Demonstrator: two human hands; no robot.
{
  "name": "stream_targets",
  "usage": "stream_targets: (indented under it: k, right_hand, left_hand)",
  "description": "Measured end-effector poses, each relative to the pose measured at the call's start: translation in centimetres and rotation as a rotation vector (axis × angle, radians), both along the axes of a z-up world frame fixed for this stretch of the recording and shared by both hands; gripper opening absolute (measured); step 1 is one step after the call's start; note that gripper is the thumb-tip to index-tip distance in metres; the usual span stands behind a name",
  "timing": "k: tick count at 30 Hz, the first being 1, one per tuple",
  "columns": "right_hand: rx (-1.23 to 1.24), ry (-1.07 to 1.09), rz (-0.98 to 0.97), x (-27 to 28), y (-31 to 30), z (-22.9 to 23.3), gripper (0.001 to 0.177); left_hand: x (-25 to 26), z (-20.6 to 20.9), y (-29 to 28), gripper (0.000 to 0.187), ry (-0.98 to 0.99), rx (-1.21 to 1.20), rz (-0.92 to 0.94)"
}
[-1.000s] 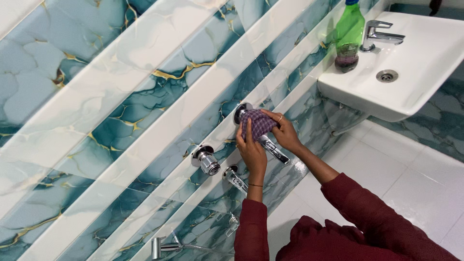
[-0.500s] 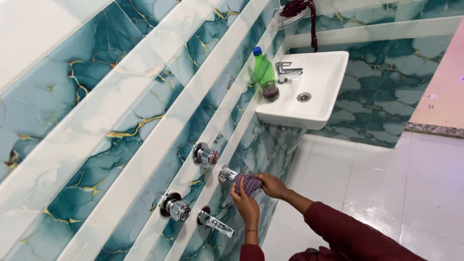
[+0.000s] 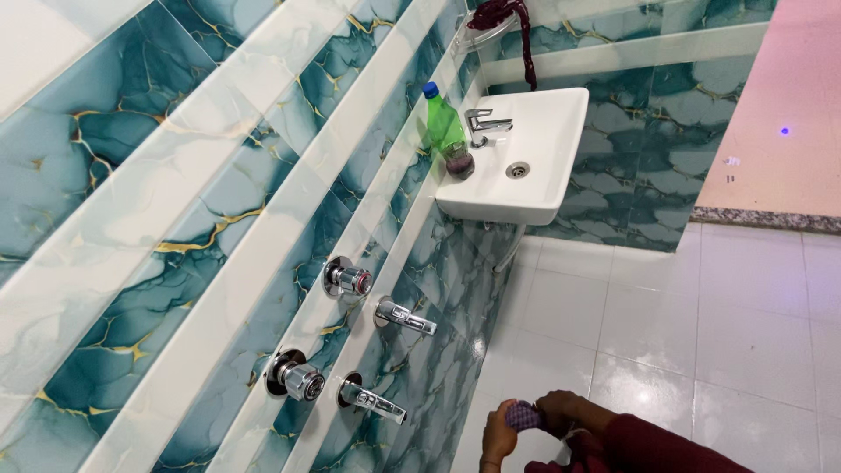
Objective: The person wipes down several wall-mounted faucets and a sink faucet using a cloth, moving systematically between the different fixtures.
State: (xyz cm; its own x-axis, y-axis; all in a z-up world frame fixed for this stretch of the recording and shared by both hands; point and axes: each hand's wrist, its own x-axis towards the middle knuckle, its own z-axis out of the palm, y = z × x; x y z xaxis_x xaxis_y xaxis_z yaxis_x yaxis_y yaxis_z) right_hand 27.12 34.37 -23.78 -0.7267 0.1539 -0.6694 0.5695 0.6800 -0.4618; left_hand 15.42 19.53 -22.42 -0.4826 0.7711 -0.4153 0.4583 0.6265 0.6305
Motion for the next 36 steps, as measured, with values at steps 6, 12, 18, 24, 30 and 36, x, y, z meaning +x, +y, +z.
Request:
stream_targets:
  k: [6,12,18,24,30,36]
  right_hand:
    - [0.076,0.051,0.008,0.9,3.5,-0.2,0.067]
    - [0.040,0.425,-0.385,0.2,12.3,2.3,0.066]
    - [0.198,0.476,-0.366,2.6,27.1,7.6,0.053]
    - [-0.007,0.508,-0.515,4.5,37.5,11.4,0.049]
    - [0.047,0.608,-0.314,1.5,43.4,15.5,0.051]
    - [0.322,1.052,-0.094,-3.6,50.7,19.4,0.047]
  left_hand:
    - [0.4,-0.8,3.9,0.066,-0.211,-0.102,0.200]
    - [-1.2,4.2,13.3,0.068,-0.145,0.138,0.268]
    - [2.4,9.5,24.7,0.055,0.017,0.293,0.357]
    - [5.3,11.8,35.0,0.058,0.149,0.426,0.266]
    - [4.9,14.0,41.0,0.063,0.346,0.581,0.367]
    - [0.1,17.0,46.4,0.051,0.550,0.692,0.320]
